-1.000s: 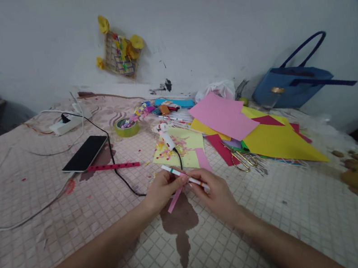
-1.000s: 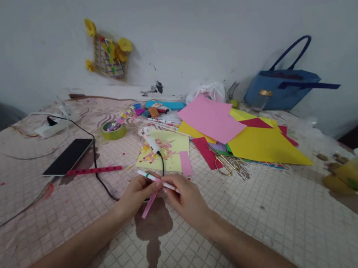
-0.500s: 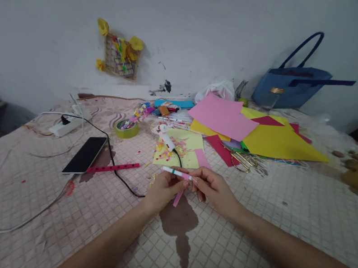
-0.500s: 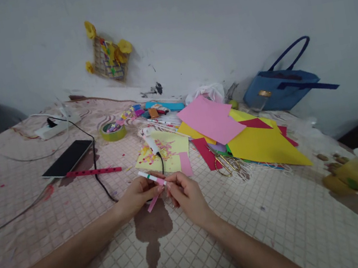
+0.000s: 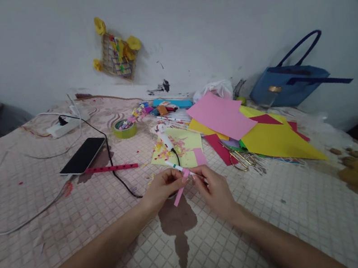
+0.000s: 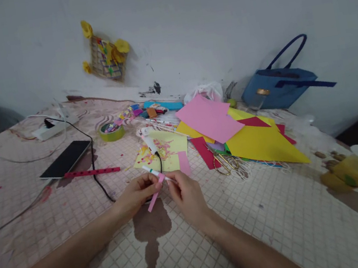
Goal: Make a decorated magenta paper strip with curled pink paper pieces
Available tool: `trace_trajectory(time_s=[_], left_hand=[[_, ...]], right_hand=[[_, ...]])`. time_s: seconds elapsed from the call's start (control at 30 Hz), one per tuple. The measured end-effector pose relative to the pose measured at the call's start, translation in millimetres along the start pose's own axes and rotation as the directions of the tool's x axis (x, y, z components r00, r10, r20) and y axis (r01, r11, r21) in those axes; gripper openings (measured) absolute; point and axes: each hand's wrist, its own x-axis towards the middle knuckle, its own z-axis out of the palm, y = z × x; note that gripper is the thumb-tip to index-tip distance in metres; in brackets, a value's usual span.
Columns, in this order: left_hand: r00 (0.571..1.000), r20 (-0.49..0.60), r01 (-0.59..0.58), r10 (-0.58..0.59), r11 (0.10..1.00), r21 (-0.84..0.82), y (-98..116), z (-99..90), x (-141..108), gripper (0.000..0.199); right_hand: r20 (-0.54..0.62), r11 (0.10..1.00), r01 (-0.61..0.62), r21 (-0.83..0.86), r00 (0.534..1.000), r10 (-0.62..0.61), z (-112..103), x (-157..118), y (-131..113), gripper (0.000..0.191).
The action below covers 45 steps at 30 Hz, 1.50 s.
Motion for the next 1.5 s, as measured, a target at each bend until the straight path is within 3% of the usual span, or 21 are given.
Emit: trace_trajectory(time_s=[0.2,0.37,0.6,0.87,1.1,1.5], left_hand=[[0.997,-0.001,0.072,-0.072,0.997,-0.033,-1,-1.5,1,0.032],[0.988,0.052,0.156,-0.148,0.967,-0.200,2,-1.3,-1,0.030],[0.976,0.120,0.211,-0.183,0.933,-0.290,4,-2.7,-1,0.026],[0.979,0.098,0.196,-0.177,0.950,-0.242,1,-3.6,0,0.026],[0.980,0.002,0.193,-0.198,0.954,-0.229,4,-1.0,-1,0.031],[0.966,0.012,0.250,-0.257,0.929,-0.273,8,-0.7,-1,0.025]], right_hand=[[-0.005,0.971,0.150,-0.186,0.988,-0.154,3,-1,7,0.018],[0.026,0.943,0.219,-0.249,0.975,-0.220,3,-1,11,0.021],[0.033,0.925,0.231,-0.302,0.972,-0.232,2,0,9,0.020],[0.044,0.898,0.283,-0.336,0.957,-0.286,3,1,9,0.024],[0.058,0.878,0.286,-0.385,0.957,-0.286,5,0,7,0.023],[0.069,0.919,0.244,-0.308,0.970,-0.235,4,0,10,0.032]])
